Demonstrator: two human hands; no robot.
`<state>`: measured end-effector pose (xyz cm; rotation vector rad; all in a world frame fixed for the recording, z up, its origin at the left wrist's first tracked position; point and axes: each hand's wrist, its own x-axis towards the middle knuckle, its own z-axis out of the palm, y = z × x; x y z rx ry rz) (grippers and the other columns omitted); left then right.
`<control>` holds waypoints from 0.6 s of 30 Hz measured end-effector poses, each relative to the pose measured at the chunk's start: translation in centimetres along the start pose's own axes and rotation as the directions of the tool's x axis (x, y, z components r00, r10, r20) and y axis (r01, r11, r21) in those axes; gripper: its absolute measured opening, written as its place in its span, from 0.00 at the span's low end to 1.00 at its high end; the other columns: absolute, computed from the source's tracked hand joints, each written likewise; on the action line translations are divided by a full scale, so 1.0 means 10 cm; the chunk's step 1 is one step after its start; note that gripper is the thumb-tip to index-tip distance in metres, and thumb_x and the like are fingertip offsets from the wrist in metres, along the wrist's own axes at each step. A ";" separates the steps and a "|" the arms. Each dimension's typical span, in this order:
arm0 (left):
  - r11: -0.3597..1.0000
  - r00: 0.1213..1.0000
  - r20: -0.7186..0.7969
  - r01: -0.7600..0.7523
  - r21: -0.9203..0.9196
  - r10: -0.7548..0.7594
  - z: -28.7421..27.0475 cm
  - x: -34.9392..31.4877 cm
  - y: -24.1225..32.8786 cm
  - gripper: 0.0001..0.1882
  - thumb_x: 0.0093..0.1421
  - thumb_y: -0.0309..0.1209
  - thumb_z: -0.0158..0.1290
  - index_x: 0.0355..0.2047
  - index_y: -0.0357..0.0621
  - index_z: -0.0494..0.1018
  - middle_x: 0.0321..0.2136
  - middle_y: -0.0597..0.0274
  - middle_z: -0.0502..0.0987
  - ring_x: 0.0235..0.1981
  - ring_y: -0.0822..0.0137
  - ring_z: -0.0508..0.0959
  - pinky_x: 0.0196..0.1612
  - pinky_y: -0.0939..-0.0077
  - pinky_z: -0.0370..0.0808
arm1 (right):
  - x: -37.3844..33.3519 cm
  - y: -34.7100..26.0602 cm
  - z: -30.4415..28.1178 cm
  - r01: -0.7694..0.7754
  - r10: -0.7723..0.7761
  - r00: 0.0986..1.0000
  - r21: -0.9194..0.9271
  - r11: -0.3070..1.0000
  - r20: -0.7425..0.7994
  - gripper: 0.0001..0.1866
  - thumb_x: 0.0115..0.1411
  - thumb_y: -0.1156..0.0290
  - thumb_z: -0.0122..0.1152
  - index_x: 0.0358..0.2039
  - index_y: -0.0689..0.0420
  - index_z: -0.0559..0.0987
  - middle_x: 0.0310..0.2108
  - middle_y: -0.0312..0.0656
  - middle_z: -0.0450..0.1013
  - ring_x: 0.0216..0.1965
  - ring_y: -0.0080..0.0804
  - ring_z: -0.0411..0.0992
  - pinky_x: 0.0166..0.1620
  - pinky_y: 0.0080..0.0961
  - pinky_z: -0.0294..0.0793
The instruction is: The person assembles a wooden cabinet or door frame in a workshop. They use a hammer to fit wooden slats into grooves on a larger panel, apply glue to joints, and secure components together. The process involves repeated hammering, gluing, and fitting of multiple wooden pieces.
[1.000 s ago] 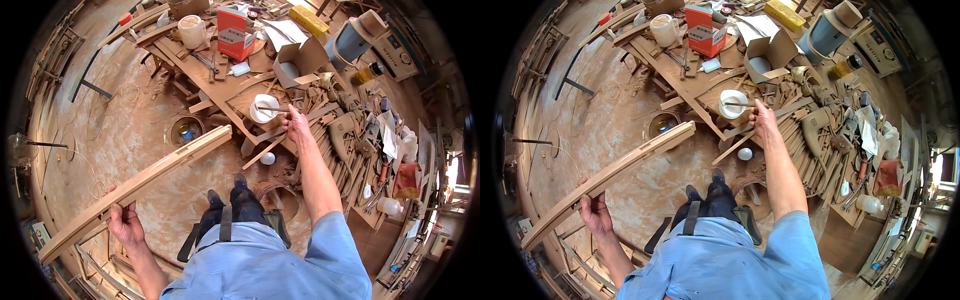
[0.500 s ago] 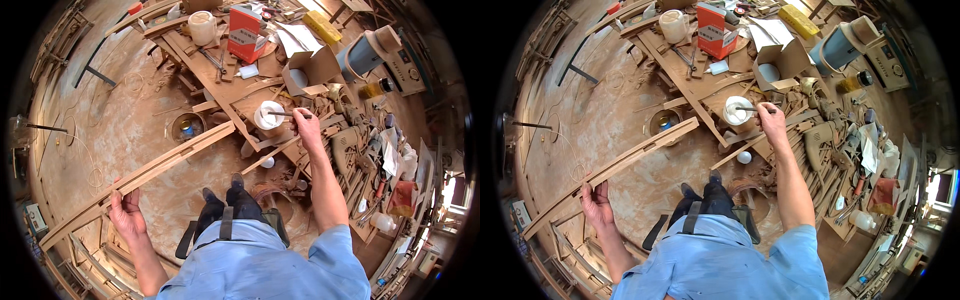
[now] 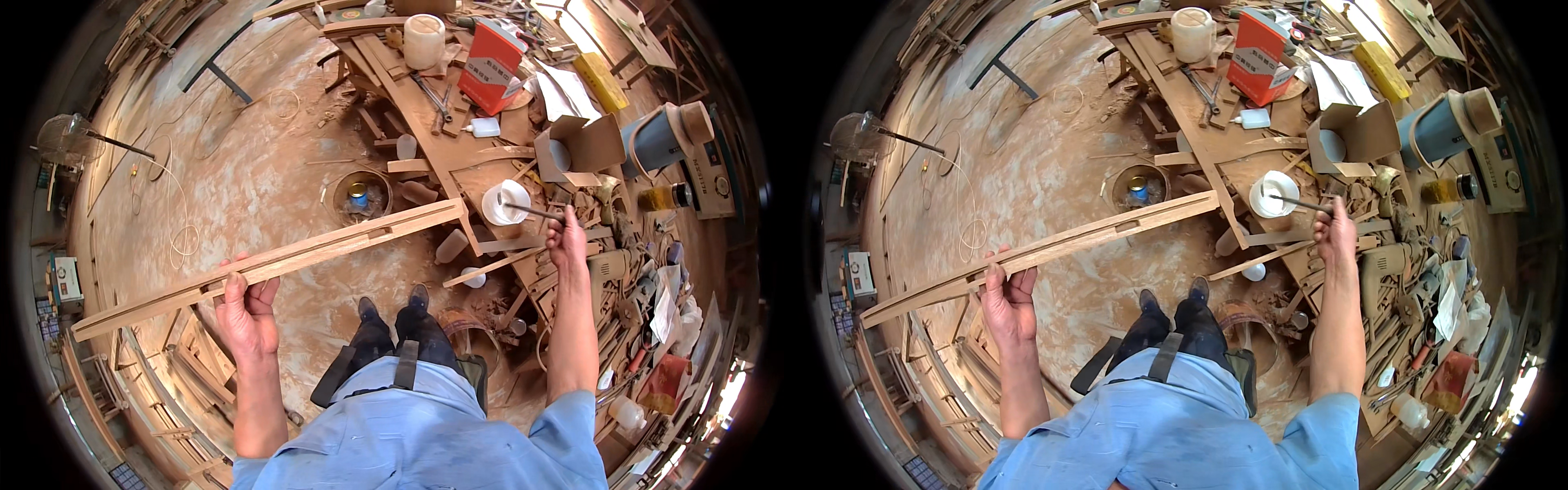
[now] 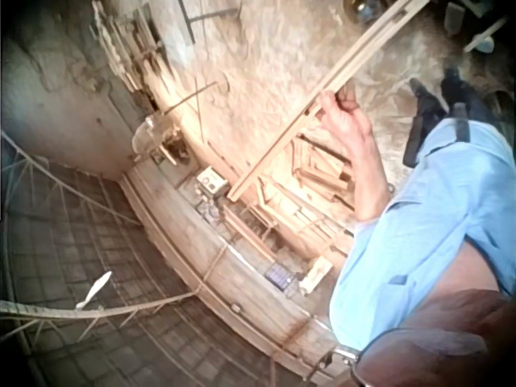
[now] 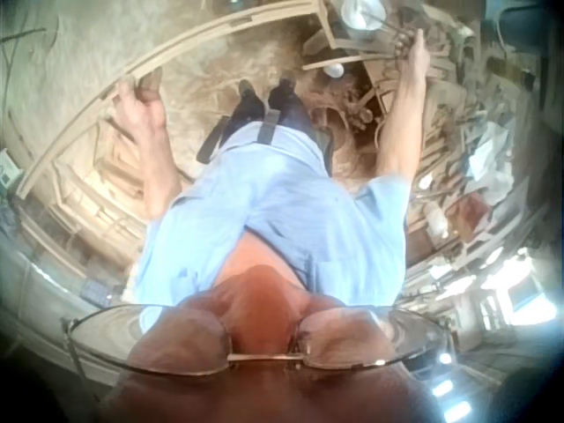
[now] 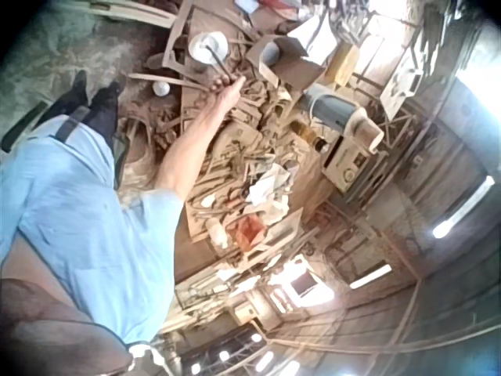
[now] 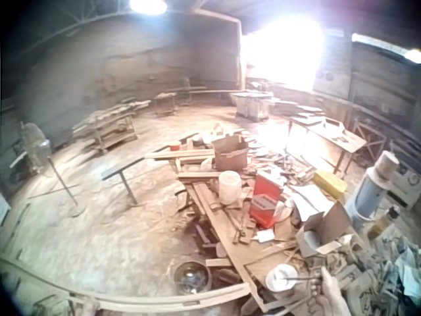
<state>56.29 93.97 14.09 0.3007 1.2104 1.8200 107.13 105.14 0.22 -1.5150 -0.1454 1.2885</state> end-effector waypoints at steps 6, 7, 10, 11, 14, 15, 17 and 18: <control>0.998 0.993 0.100 -0.066 -0.002 0.066 -0.09 -0.03 -0.04 0.22 0.62 0.26 0.49 0.57 0.41 0.61 0.55 0.48 0.68 0.54 0.54 0.72 0.55 0.51 0.74 | -0.97 -0.44 0.38 0.140 -0.192 0.967 0.284 0.949 0.165 0.14 0.68 0.59 0.47 0.30 0.54 0.70 0.18 0.35 0.69 0.15 0.24 0.66 0.14 0.15 0.61; 0.997 0.990 0.118 -0.074 0.000 0.073 -0.10 -0.03 -0.05 0.22 0.63 0.25 0.49 0.57 0.41 0.61 0.56 0.48 0.67 0.55 0.55 0.71 0.55 0.51 0.74 | -1.17 -0.44 0.47 0.171 -0.224 0.951 0.241 0.955 0.213 0.13 0.68 0.61 0.47 0.30 0.55 0.70 0.18 0.36 0.70 0.15 0.25 0.67 0.14 0.16 0.63; 0.995 0.985 0.141 -0.095 -0.005 0.095 -0.07 -0.04 -0.06 0.22 0.63 0.24 0.48 0.57 0.41 0.61 0.56 0.48 0.67 0.56 0.55 0.70 0.56 0.51 0.73 | -1.64 -0.34 0.73 0.234 -0.272 0.883 0.144 0.961 0.383 0.11 0.68 0.65 0.46 0.31 0.58 0.71 0.19 0.40 0.72 0.15 0.26 0.70 0.15 0.19 0.69; 0.995 0.984 0.150 -0.098 -0.007 0.098 -0.06 -0.04 -0.06 0.21 0.63 0.24 0.48 0.57 0.41 0.61 0.56 0.48 0.67 0.56 0.55 0.70 0.56 0.51 0.73 | -1.73 -0.28 0.80 0.230 -0.265 0.851 0.132 0.964 0.454 0.11 0.67 0.67 0.46 0.31 0.59 0.71 0.19 0.41 0.72 0.15 0.27 0.71 0.15 0.20 0.71; 0.994 0.979 0.173 -0.107 -0.011 0.107 -0.04 -0.04 -0.06 0.21 0.63 0.24 0.47 0.57 0.41 0.61 0.56 0.48 0.67 0.56 0.56 0.70 0.56 0.52 0.74 | -1.90 -0.10 0.97 0.168 -0.179 0.839 0.068 0.983 0.515 0.09 0.65 0.68 0.52 0.33 0.62 0.73 0.21 0.44 0.74 0.17 0.28 0.72 0.18 0.20 0.72; 0.994 0.978 0.178 -0.110 -0.010 0.110 -0.04 -0.04 -0.07 0.21 0.63 0.24 0.47 0.57 0.41 0.61 0.56 0.48 0.67 0.56 0.56 0.70 0.56 0.53 0.74 | -1.92 -0.05 1.00 0.147 -0.156 0.831 0.059 0.987 0.534 0.09 0.65 0.69 0.53 0.34 0.62 0.73 0.22 0.45 0.74 0.18 0.28 0.72 0.19 0.19 0.71; 0.994 0.974 0.195 -0.113 -0.011 0.113 -0.06 -0.03 -0.05 0.21 0.63 0.24 0.47 0.57 0.41 0.61 0.56 0.48 0.67 0.56 0.56 0.70 0.55 0.53 0.74 | -1.94 -0.01 1.07 0.163 -0.136 0.824 -0.001 0.987 0.549 0.09 0.64 0.69 0.55 0.35 0.63 0.74 0.23 0.44 0.75 0.20 0.27 0.73 0.21 0.17 0.70; 0.994 0.972 0.208 -0.112 -0.012 0.112 -0.07 -0.03 -0.04 0.21 0.63 0.25 0.47 0.57 0.41 0.61 0.56 0.49 0.67 0.56 0.56 0.70 0.55 0.54 0.74 | -1.94 0.01 1.09 0.166 -0.132 0.825 -0.013 0.986 0.549 0.09 0.64 0.69 0.55 0.35 0.63 0.74 0.23 0.44 0.75 0.20 0.26 0.72 0.21 0.17 0.70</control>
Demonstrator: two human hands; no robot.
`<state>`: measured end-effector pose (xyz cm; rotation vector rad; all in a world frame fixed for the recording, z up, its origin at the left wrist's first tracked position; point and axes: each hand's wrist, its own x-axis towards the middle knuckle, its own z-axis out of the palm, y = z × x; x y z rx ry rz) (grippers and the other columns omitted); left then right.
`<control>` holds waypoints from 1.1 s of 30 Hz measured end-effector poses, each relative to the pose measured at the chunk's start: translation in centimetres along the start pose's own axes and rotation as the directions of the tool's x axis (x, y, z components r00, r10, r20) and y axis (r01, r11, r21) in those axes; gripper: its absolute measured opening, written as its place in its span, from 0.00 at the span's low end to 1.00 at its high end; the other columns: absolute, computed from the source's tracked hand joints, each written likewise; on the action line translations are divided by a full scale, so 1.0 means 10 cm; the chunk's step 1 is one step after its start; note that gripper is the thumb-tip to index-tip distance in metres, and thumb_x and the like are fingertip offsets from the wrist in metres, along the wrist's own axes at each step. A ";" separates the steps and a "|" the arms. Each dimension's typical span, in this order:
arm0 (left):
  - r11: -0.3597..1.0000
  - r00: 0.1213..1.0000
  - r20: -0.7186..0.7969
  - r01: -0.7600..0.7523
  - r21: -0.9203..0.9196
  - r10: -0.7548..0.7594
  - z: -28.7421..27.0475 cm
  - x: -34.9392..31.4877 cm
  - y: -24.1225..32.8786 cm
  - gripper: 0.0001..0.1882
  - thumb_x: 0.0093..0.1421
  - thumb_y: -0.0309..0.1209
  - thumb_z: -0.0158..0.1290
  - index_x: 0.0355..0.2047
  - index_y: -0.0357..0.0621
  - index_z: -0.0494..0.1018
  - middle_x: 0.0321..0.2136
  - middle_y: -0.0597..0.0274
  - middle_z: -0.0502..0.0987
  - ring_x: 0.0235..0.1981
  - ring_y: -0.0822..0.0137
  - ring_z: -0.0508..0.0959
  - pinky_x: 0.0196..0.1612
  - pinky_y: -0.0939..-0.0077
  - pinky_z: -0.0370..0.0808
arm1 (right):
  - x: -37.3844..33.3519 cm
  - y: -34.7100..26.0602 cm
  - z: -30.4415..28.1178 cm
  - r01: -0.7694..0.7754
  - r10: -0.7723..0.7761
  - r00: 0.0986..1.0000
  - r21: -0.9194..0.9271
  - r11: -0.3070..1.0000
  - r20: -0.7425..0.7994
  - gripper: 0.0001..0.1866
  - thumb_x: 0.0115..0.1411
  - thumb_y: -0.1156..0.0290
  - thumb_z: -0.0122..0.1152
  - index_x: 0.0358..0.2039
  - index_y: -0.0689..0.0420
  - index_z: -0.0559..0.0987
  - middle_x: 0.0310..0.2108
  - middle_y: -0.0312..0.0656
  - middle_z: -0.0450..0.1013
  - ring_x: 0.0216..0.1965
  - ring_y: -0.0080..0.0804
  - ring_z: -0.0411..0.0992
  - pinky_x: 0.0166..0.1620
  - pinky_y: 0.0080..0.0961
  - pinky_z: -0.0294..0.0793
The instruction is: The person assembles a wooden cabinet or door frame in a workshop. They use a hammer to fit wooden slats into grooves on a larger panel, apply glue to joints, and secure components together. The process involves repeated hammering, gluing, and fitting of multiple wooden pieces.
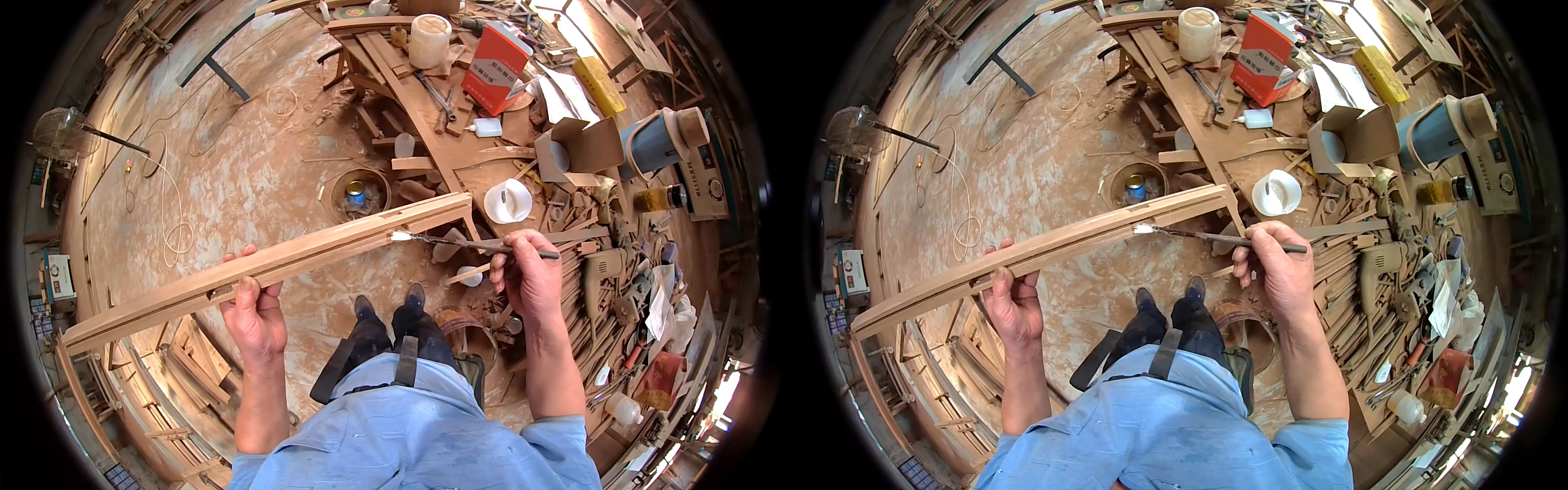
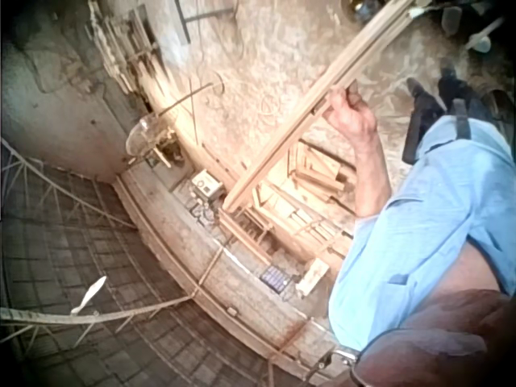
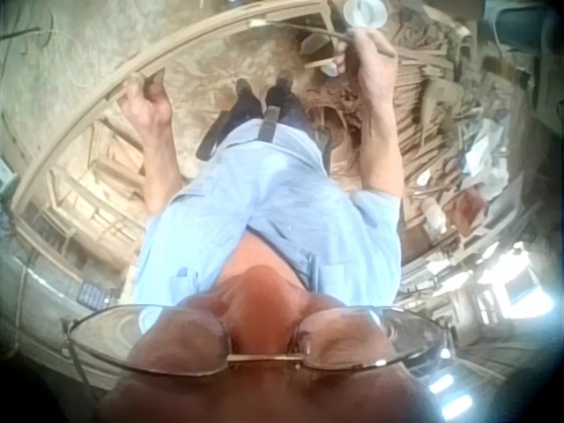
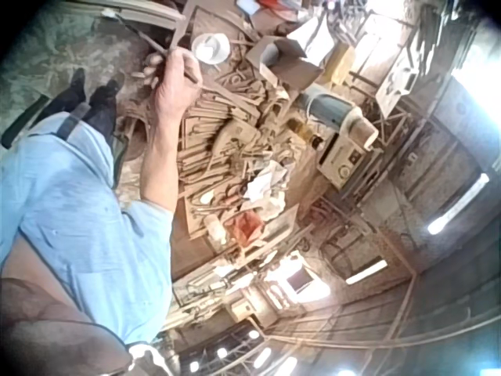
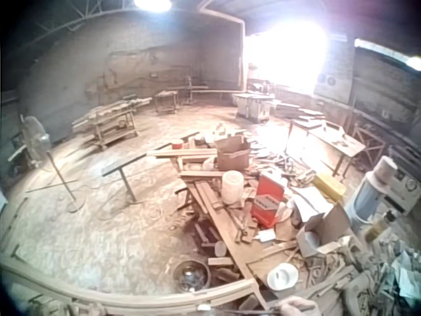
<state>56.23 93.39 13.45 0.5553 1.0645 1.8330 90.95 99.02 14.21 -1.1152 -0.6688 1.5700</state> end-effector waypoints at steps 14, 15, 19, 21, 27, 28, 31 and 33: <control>0.998 0.997 0.072 -0.013 0.059 0.009 -0.09 -0.03 -0.01 0.22 0.62 0.25 0.48 0.57 0.44 0.60 0.56 0.50 0.66 0.57 0.58 0.69 0.55 0.58 0.75 | -0.11 -0.07 0.51 0.057 -0.031 0.997 -0.443 0.895 0.066 0.06 0.60 0.76 0.57 0.28 0.65 0.78 0.23 0.34 0.72 0.23 0.17 0.69 0.25 0.15 0.67; 0.998 0.999 0.053 -0.008 0.062 0.005 -0.07 -0.03 0.00 0.22 0.63 0.25 0.48 0.57 0.44 0.60 0.56 0.50 0.67 0.57 0.58 0.69 0.55 0.57 0.75 | -0.10 -0.06 0.51 0.022 -0.011 1.000 -0.456 0.890 0.026 0.06 0.60 0.76 0.57 0.28 0.65 0.78 0.23 0.34 0.72 0.23 0.16 0.69 0.26 0.15 0.67; 0.998 0.999 -0.038 -0.007 0.068 0.009 -0.05 -0.02 0.02 0.21 0.63 0.26 0.48 0.56 0.42 0.61 0.54 0.48 0.68 0.55 0.57 0.71 0.54 0.56 0.76 | -0.15 0.05 0.46 0.083 -0.091 0.996 -0.487 0.870 0.008 0.06 0.59 0.76 0.58 0.28 0.66 0.77 0.23 0.36 0.73 0.24 0.18 0.69 0.27 0.16 0.68; 0.996 0.995 -0.096 0.002 0.093 0.007 -0.04 -0.01 0.04 0.20 0.63 0.26 0.49 0.55 0.41 0.61 0.52 0.47 0.70 0.53 0.57 0.73 0.52 0.56 0.77 | -0.20 0.16 0.49 0.208 -0.193 0.978 -0.509 0.835 0.084 0.05 0.59 0.77 0.58 0.28 0.66 0.77 0.23 0.36 0.73 0.24 0.18 0.69 0.28 0.16 0.68; 0.991 0.984 -0.178 0.029 0.133 -0.005 -0.05 0.03 0.05 0.20 0.62 0.27 0.51 0.54 0.41 0.62 0.50 0.47 0.72 0.48 0.56 0.77 0.49 0.56 0.80 | -0.24 0.39 0.56 0.345 -0.313 0.938 -0.489 0.801 0.150 0.02 0.55 0.81 0.60 0.29 0.66 0.77 0.24 0.40 0.73 0.23 0.24 0.70 0.28 0.19 0.69; 0.991 0.983 -0.184 0.036 0.129 -0.011 -0.07 0.03 0.04 0.20 0.62 0.27 0.51 0.54 0.42 0.62 0.50 0.47 0.72 0.48 0.56 0.77 0.48 0.56 0.80 | -0.24 0.41 0.57 0.370 -0.332 0.928 -0.500 0.783 0.167 0.02 0.54 0.82 0.61 0.29 0.66 0.77 0.24 0.40 0.73 0.23 0.25 0.70 0.28 0.20 0.69; 0.991 0.983 -0.182 0.032 0.127 -0.008 -0.08 0.02 0.04 0.20 0.62 0.27 0.51 0.53 0.42 0.62 0.50 0.47 0.72 0.48 0.56 0.77 0.48 0.55 0.80 | -0.25 0.41 0.56 0.415 -0.385 0.906 -0.544 0.729 0.176 0.03 0.53 0.82 0.62 0.30 0.66 0.78 0.24 0.41 0.74 0.24 0.27 0.71 0.29 0.21 0.69; 0.992 0.984 -0.180 0.035 0.124 -0.012 -0.09 0.00 0.05 0.20 0.62 0.27 0.51 0.54 0.42 0.62 0.50 0.47 0.72 0.48 0.56 0.77 0.49 0.55 0.80 | -0.28 0.40 0.56 0.408 -0.376 0.909 -0.562 0.720 0.179 0.03 0.53 0.82 0.62 0.30 0.66 0.78 0.24 0.42 0.74 0.25 0.28 0.71 0.29 0.21 0.70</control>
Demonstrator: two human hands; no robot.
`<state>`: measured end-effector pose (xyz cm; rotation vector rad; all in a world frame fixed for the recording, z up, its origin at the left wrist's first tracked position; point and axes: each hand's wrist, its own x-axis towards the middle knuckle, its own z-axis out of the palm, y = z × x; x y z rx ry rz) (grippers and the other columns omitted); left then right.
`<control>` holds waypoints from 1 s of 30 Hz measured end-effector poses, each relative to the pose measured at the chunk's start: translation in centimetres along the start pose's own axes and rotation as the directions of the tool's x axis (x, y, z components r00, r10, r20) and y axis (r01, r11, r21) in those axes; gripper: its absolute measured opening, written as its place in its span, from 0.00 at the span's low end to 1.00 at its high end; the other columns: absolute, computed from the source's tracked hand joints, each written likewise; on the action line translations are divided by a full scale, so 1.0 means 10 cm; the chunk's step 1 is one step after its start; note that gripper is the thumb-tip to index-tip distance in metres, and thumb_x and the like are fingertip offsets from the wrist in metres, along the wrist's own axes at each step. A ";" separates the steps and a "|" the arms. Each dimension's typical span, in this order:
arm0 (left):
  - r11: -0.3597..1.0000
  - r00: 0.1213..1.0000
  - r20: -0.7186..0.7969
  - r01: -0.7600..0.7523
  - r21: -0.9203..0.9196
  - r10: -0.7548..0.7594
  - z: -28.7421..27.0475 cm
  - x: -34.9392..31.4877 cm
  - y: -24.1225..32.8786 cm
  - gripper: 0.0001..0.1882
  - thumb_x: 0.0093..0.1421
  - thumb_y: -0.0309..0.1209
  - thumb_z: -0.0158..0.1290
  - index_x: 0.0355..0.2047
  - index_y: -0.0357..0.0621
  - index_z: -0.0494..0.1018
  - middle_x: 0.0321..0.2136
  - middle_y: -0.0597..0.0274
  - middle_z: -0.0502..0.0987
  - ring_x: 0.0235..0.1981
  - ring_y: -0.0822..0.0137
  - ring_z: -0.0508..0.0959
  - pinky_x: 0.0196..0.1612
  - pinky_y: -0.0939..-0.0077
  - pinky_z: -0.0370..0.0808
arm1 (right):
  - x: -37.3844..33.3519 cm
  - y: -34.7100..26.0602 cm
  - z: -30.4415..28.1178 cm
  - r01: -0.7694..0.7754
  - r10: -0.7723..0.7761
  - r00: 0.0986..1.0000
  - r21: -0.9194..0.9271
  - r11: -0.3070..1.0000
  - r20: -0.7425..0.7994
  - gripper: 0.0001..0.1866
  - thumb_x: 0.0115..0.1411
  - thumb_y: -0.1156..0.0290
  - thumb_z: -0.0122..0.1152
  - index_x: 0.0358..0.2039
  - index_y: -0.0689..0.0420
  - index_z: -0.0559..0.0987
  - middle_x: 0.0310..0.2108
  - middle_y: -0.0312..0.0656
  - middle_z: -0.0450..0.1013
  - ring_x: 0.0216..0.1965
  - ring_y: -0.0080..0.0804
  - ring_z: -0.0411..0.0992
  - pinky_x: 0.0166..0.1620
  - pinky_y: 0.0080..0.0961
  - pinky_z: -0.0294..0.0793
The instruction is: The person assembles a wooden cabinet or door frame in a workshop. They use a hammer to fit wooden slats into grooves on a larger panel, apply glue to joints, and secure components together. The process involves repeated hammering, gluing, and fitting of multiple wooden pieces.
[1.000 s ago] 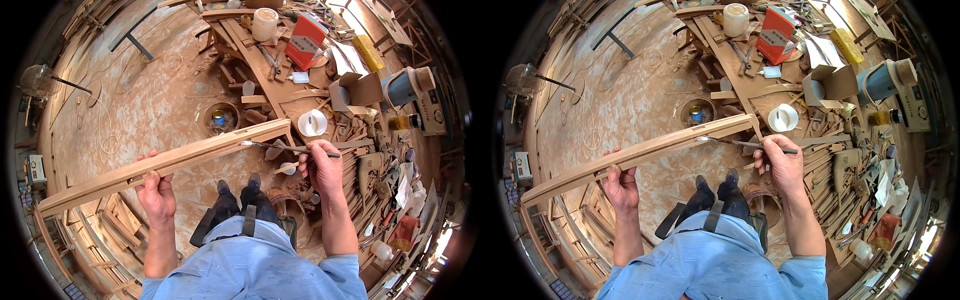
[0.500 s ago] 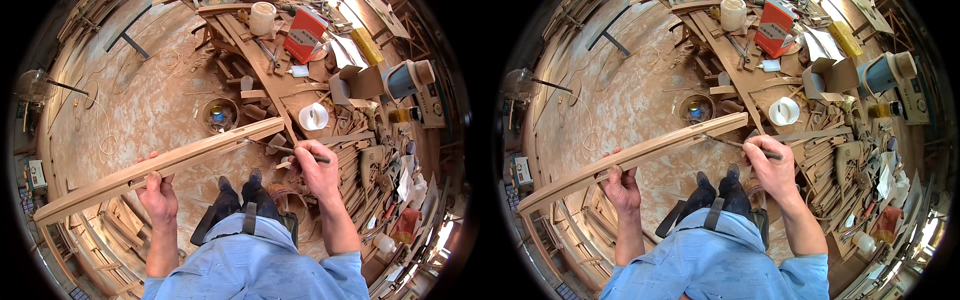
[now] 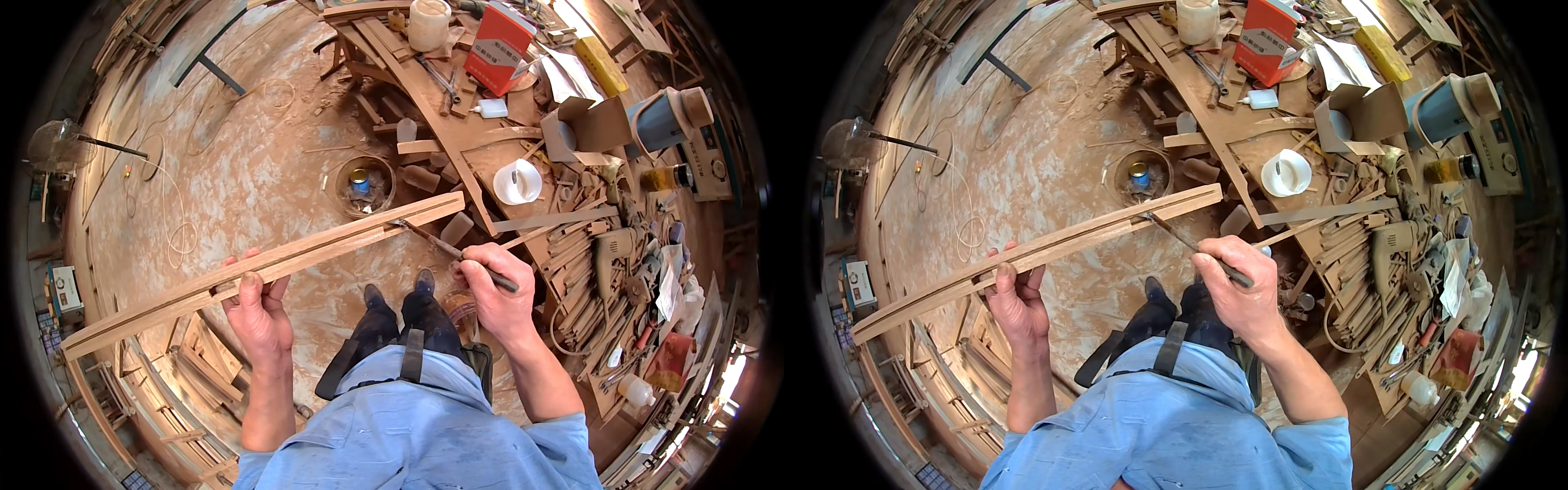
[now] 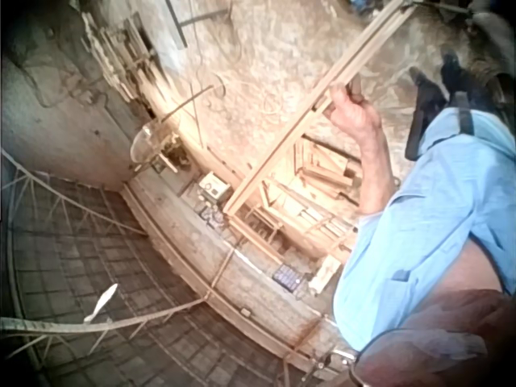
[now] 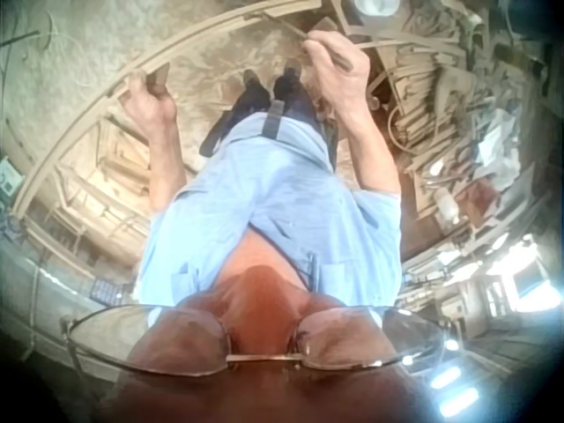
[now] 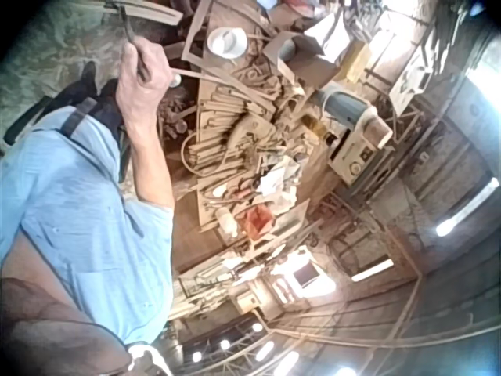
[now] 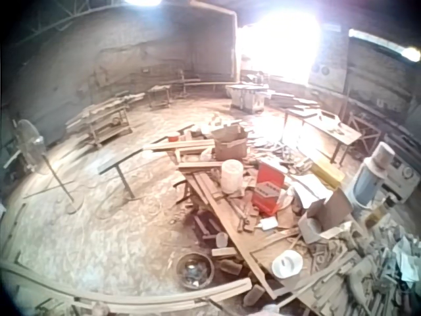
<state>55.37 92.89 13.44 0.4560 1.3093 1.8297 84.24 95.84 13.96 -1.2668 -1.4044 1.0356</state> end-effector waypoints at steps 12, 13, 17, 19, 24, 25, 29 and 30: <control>0.999 0.998 0.048 -0.036 0.006 0.036 -0.08 -0.03 -0.02 0.23 0.62 0.26 0.51 0.56 0.42 0.59 0.52 0.47 0.70 0.51 0.57 0.75 0.51 0.56 0.78 | -0.13 0.00 0.13 -0.176 0.190 0.981 0.279 0.944 -0.025 0.03 0.58 0.81 0.57 0.32 0.67 0.78 0.28 0.40 0.74 0.24 0.20 0.72 0.29 0.16 0.73; 0.999 0.998 0.046 -0.039 0.005 0.039 -0.09 -0.03 -0.02 0.23 0.61 0.26 0.51 0.56 0.42 0.59 0.52 0.47 0.70 0.51 0.57 0.74 0.51 0.56 0.78 | -0.10 0.01 0.09 -0.222 0.239 0.970 0.273 0.936 -0.032 0.04 0.59 0.80 0.57 0.33 0.67 0.78 0.27 0.40 0.75 0.24 0.20 0.73 0.28 0.16 0.73; 0.999 0.998 0.060 -0.037 0.036 0.035 -0.14 0.03 -0.03 0.24 0.61 0.26 0.52 0.56 0.42 0.59 0.52 0.47 0.70 0.51 0.57 0.74 0.51 0.58 0.79 | -0.02 -0.08 -0.21 -0.391 0.428 0.901 0.288 0.874 -0.077 0.06 0.62 0.76 0.55 0.34 0.65 0.79 0.25 0.39 0.76 0.24 0.20 0.73 0.27 0.15 0.72; 0.998 0.998 0.045 -0.041 0.036 0.040 -0.23 0.06 -0.04 0.25 0.60 0.26 0.52 0.57 0.42 0.59 0.52 0.47 0.70 0.51 0.57 0.75 0.50 0.59 0.79 | 0.06 -0.16 -0.42 -0.391 0.442 0.885 0.287 0.875 -0.143 0.08 0.63 0.73 0.55 0.34 0.64 0.78 0.24 0.40 0.76 0.23 0.21 0.73 0.25 0.15 0.71; 0.987 0.994 0.003 -0.106 0.117 0.106 -0.20 0.07 -0.03 0.26 0.60 0.27 0.53 0.58 0.42 0.59 0.51 0.48 0.71 0.48 0.59 0.75 0.48 0.62 0.80 | 0.39 0.17 -1.26 -0.214 0.225 0.836 0.082 0.974 -0.501 0.09 0.63 0.69 0.56 0.32 0.63 0.77 0.22 0.36 0.73 0.20 0.20 0.68 0.23 0.16 0.67; 0.982 0.992 0.007 -0.123 0.143 0.123 -0.22 0.08 -0.04 0.26 0.60 0.27 0.53 0.58 0.43 0.59 0.51 0.48 0.71 0.48 0.59 0.76 0.48 0.62 0.80 | 0.44 0.33 -1.37 -0.254 0.256 0.817 0.075 0.964 -0.516 0.10 0.63 0.67 0.56 0.33 0.62 0.78 0.22 0.36 0.72 0.20 0.19 0.68 0.23 0.16 0.66; 0.950 0.988 0.007 -0.150 0.273 0.153 -0.08 0.09 -0.01 0.28 0.59 0.26 0.54 0.59 0.42 0.58 0.47 0.53 0.73 0.45 0.65 0.76 0.43 0.69 0.80 | 0.57 0.99 -1.49 -0.387 0.322 0.859 -0.092 0.918 -0.399 0.10 0.62 0.66 0.57 0.35 0.60 0.78 0.24 0.34 0.73 0.22 0.18 0.69 0.23 0.16 0.66; 0.937 0.987 -0.003 -0.150 0.316 0.159 -0.05 0.08 0.00 0.29 0.58 0.25 0.54 0.59 0.42 0.58 0.46 0.54 0.74 0.45 0.67 0.76 0.42 0.71 0.80 | 0.62 1.15 -1.44 -0.395 0.337 0.872 -0.101 0.913 -0.355 0.10 0.62 0.65 0.56 0.35 0.59 0.78 0.25 0.33 0.74 0.22 0.17 0.69 0.22 0.15 0.65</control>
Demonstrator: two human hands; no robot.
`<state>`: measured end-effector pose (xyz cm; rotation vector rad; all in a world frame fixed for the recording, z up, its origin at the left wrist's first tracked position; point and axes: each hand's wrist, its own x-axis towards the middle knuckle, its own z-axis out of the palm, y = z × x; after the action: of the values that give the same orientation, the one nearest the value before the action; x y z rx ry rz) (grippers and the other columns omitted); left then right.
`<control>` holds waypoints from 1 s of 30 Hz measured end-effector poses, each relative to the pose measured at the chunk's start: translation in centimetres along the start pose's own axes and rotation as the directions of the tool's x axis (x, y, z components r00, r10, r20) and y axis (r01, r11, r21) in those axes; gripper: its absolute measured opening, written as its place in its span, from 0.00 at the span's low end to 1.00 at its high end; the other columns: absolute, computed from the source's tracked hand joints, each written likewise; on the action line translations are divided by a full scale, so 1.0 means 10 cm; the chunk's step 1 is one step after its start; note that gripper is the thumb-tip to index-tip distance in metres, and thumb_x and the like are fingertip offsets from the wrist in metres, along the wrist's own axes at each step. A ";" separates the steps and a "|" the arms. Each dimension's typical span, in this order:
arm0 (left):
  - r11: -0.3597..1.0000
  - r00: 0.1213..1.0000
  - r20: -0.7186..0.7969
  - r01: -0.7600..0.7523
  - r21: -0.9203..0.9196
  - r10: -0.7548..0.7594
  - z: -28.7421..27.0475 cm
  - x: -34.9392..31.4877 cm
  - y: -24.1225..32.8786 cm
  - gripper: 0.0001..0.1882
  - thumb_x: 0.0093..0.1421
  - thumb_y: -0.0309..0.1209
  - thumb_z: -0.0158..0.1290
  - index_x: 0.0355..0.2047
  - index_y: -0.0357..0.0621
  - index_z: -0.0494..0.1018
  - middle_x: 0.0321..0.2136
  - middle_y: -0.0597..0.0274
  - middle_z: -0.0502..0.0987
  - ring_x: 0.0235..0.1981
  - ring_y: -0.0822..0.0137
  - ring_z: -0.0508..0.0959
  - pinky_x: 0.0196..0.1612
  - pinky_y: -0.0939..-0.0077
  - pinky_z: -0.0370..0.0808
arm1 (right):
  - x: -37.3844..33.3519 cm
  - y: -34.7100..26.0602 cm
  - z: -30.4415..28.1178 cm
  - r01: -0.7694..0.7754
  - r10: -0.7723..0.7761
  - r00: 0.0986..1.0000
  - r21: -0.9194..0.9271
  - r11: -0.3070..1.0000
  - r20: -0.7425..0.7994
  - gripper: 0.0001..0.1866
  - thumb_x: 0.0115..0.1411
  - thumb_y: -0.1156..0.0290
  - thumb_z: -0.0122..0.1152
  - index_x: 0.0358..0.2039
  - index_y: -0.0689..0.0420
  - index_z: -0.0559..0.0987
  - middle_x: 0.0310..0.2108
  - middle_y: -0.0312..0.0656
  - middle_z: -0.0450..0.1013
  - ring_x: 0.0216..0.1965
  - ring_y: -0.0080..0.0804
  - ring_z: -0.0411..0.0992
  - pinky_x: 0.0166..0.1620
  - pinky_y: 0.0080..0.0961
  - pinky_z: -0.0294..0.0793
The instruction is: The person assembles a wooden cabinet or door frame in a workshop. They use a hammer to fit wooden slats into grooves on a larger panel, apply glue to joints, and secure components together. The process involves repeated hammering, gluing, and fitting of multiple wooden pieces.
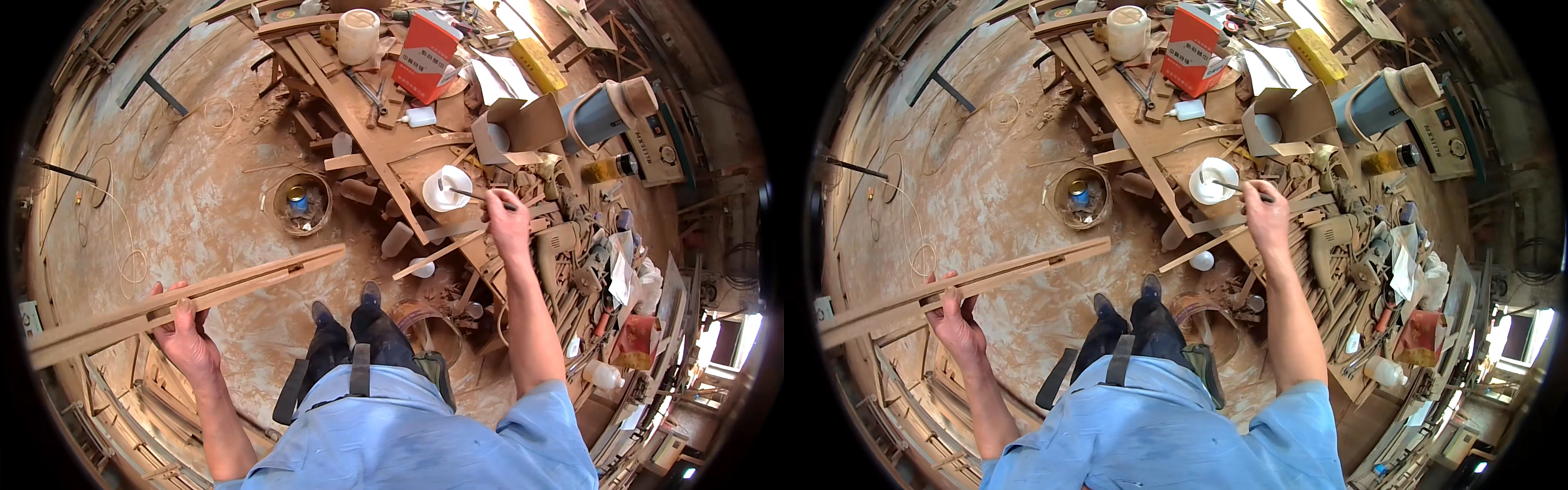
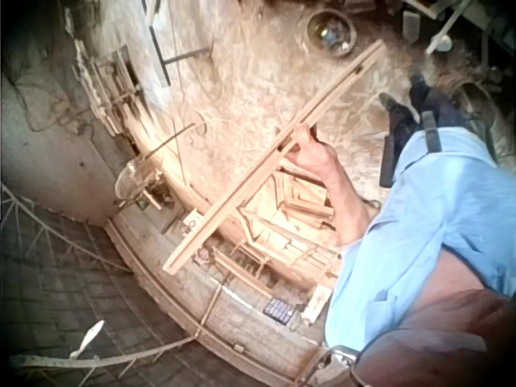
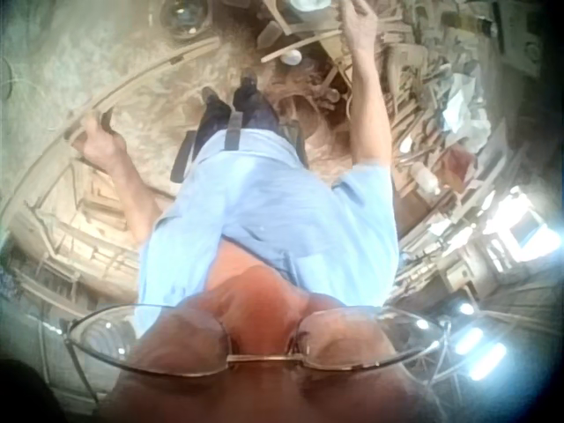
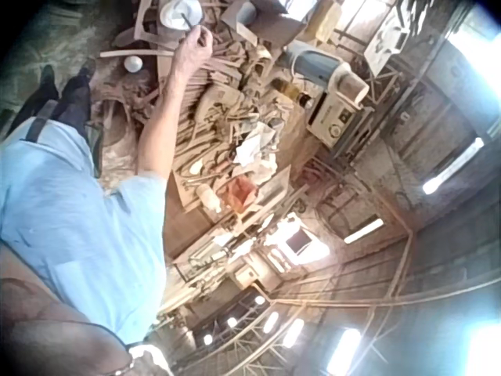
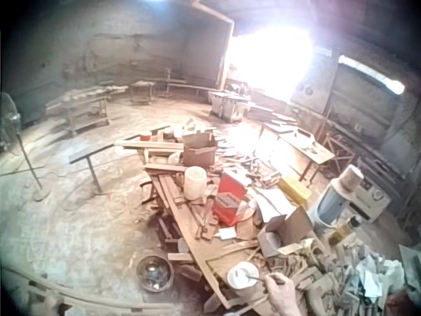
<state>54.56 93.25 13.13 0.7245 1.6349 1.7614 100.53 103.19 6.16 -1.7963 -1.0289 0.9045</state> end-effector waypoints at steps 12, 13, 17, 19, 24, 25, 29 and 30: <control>0.983 0.959 0.230 0.178 -0.041 -0.164 0.33 -0.06 -0.10 0.31 0.54 0.21 0.61 0.57 0.41 0.60 0.44 0.59 0.74 0.42 0.68 0.76 0.44 0.73 0.78 | 0.39 0.50 0.06 -0.081 0.081 0.997 -0.004 0.997 0.016 0.12 0.62 0.65 0.56 0.41 0.58 0.79 0.23 0.32 0.71 0.20 0.15 0.64 0.20 0.16 0.62; 0.980 0.957 0.231 0.193 -0.054 -0.176 0.33 -0.07 -0.09 0.32 0.54 0.21 0.62 0.57 0.41 0.60 0.44 0.58 0.74 0.42 0.68 0.76 0.44 0.73 0.79 | 0.38 0.44 0.03 -0.116 0.113 0.993 0.122 0.986 0.028 0.11 0.63 0.65 0.55 0.39 0.59 0.78 0.23 0.32 0.70 0.20 0.16 0.65 0.20 0.17 0.63; 0.969 0.940 0.285 0.224 -0.103 -0.187 0.32 -0.11 -0.23 0.32 0.53 0.24 0.63 0.56 0.43 0.60 0.43 0.58 0.75 0.42 0.68 0.76 0.43 0.70 0.80 | 0.43 0.56 -0.08 -0.262 0.234 0.965 0.355 0.897 0.121 0.11 0.64 0.60 0.56 0.32 0.54 0.73 0.22 0.35 0.71 0.18 0.20 0.67 0.18 0.17 0.64; 0.969 0.933 0.314 0.220 -0.108 -0.177 0.33 -0.13 -0.26 0.32 0.53 0.26 0.63 0.56 0.44 0.61 0.43 0.58 0.75 0.42 0.68 0.77 0.41 0.69 0.81 | 0.46 0.61 -0.13 -0.382 0.335 0.924 0.414 0.826 0.184 0.12 0.64 0.58 0.56 0.31 0.52 0.72 0.22 0.35 0.72 0.18 0.21 0.68 0.17 0.17 0.65; 0.977 0.931 0.337 0.186 -0.107 -0.140 0.35 -0.16 -0.33 0.33 0.53 0.27 0.64 0.56 0.43 0.60 0.43 0.58 0.75 0.43 0.69 0.76 0.42 0.72 0.80 | 0.50 0.65 -0.32 -0.433 0.418 0.896 0.518 0.738 0.153 0.12 0.64 0.56 0.55 0.32 0.51 0.73 0.22 0.33 0.72 0.17 0.22 0.69 0.17 0.17 0.65; 0.979 0.937 0.320 0.180 -0.091 -0.142 0.35 -0.16 -0.34 0.34 0.52 0.28 0.64 0.57 0.43 0.60 0.43 0.59 0.75 0.43 0.69 0.76 0.42 0.73 0.79 | 0.51 0.63 -0.37 -0.418 0.403 0.902 0.538 0.732 0.154 0.11 0.64 0.57 0.55 0.33 0.51 0.73 0.23 0.33 0.72 0.18 0.22 0.68 0.17 0.17 0.65; 0.984 0.940 0.306 0.171 -0.048 -0.149 0.37 -0.10 -0.36 0.38 0.51 0.30 0.66 0.60 0.41 0.58 0.43 0.62 0.73 0.44 0.71 0.74 0.45 0.75 0.76 | 0.31 0.14 -0.48 -0.234 0.178 0.972 0.709 0.665 0.154 0.11 0.65 0.59 0.53 0.38 0.53 0.75 0.25 0.35 0.74 0.20 0.23 0.68 0.17 0.16 0.64; 0.984 0.936 0.316 0.173 -0.040 -0.152 0.38 -0.08 -0.36 0.40 0.51 0.30 0.66 0.61 0.41 0.58 0.43 0.63 0.73 0.44 0.71 0.74 0.46 0.75 0.75 | 0.16 -0.13 -0.42 -0.178 0.075 0.983 0.741 0.647 0.170 0.12 0.65 0.59 0.53 0.39 0.54 0.75 0.25 0.35 0.73 0.20 0.23 0.68 0.17 0.16 0.64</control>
<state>58.23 95.24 9.85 0.7693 1.3739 1.4913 104.44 103.72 8.61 -1.0983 -0.4556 1.3097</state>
